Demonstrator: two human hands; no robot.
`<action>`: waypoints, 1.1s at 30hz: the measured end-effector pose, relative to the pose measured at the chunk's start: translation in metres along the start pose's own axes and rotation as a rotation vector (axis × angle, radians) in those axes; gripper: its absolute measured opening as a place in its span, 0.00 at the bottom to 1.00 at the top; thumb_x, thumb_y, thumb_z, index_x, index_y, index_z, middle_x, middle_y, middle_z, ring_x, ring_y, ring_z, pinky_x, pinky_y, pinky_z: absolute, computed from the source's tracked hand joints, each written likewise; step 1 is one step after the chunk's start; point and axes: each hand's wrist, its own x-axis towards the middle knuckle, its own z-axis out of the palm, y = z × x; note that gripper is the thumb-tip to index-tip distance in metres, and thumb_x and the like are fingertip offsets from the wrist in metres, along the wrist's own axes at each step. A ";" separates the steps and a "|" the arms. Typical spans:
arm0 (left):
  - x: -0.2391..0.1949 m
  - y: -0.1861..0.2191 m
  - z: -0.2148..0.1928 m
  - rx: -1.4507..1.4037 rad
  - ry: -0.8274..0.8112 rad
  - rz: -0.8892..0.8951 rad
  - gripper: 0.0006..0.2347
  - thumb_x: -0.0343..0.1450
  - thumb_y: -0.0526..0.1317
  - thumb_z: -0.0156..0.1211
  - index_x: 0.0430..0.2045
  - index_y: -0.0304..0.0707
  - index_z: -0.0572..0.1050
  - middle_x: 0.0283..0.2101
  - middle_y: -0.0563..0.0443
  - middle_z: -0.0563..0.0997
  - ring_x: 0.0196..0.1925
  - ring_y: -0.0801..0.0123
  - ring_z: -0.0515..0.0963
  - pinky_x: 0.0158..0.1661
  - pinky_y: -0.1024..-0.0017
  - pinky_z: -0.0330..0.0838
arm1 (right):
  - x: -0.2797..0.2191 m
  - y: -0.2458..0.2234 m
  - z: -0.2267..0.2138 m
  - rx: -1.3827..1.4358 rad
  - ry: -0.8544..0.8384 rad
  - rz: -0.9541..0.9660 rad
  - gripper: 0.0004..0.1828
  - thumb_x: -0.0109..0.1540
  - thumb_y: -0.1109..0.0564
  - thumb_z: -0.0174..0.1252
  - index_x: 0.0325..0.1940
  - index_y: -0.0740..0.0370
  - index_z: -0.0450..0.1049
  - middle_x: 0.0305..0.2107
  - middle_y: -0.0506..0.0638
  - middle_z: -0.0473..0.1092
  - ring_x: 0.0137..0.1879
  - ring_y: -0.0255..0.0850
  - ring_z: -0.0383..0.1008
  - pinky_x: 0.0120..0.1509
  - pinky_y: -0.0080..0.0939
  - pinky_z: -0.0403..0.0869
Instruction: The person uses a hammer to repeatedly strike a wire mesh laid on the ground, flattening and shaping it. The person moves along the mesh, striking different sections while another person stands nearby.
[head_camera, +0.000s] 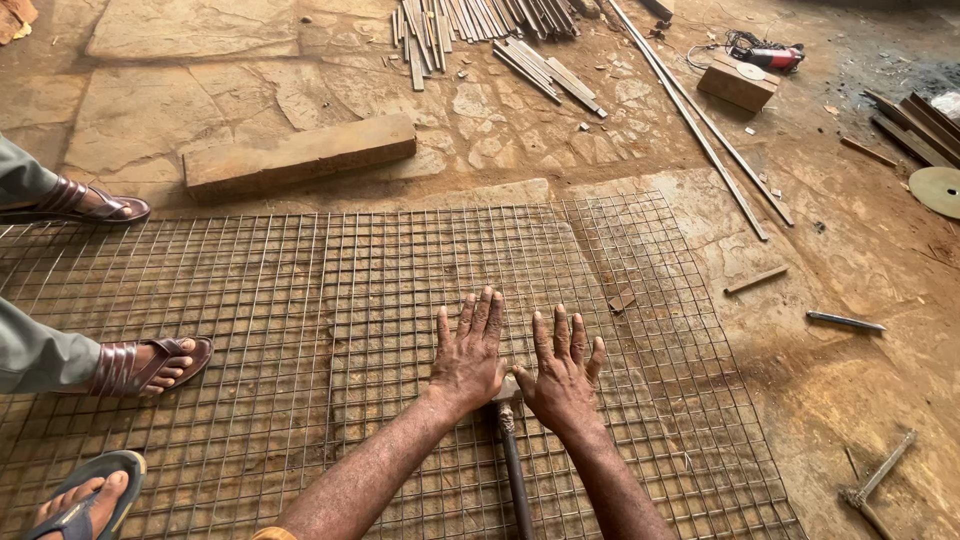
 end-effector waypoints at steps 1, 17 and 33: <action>0.000 0.000 0.001 -0.004 0.010 0.006 0.47 0.73 0.54 0.57 0.70 0.32 0.23 0.76 0.33 0.23 0.79 0.41 0.28 0.69 0.27 0.26 | -0.001 -0.001 -0.001 0.000 -0.009 0.006 0.53 0.66 0.27 0.48 0.82 0.45 0.27 0.77 0.55 0.14 0.81 0.54 0.08 0.77 0.68 0.15; -0.004 0.003 0.003 -0.024 -0.091 0.028 0.47 0.74 0.51 0.56 0.69 0.31 0.20 0.76 0.33 0.20 0.80 0.41 0.26 0.68 0.28 0.20 | -0.005 -0.007 -0.006 0.008 -0.057 0.032 0.53 0.67 0.28 0.50 0.82 0.45 0.25 0.77 0.54 0.12 0.82 0.51 0.08 0.78 0.67 0.15; -0.002 -0.020 0.012 0.001 -0.114 -0.023 0.45 0.74 0.47 0.55 0.69 0.34 0.20 0.77 0.35 0.23 0.80 0.41 0.30 0.68 0.30 0.21 | -0.006 -0.009 0.005 0.068 -0.005 -0.015 0.51 0.65 0.33 0.54 0.82 0.45 0.32 0.77 0.55 0.15 0.81 0.51 0.09 0.78 0.65 0.15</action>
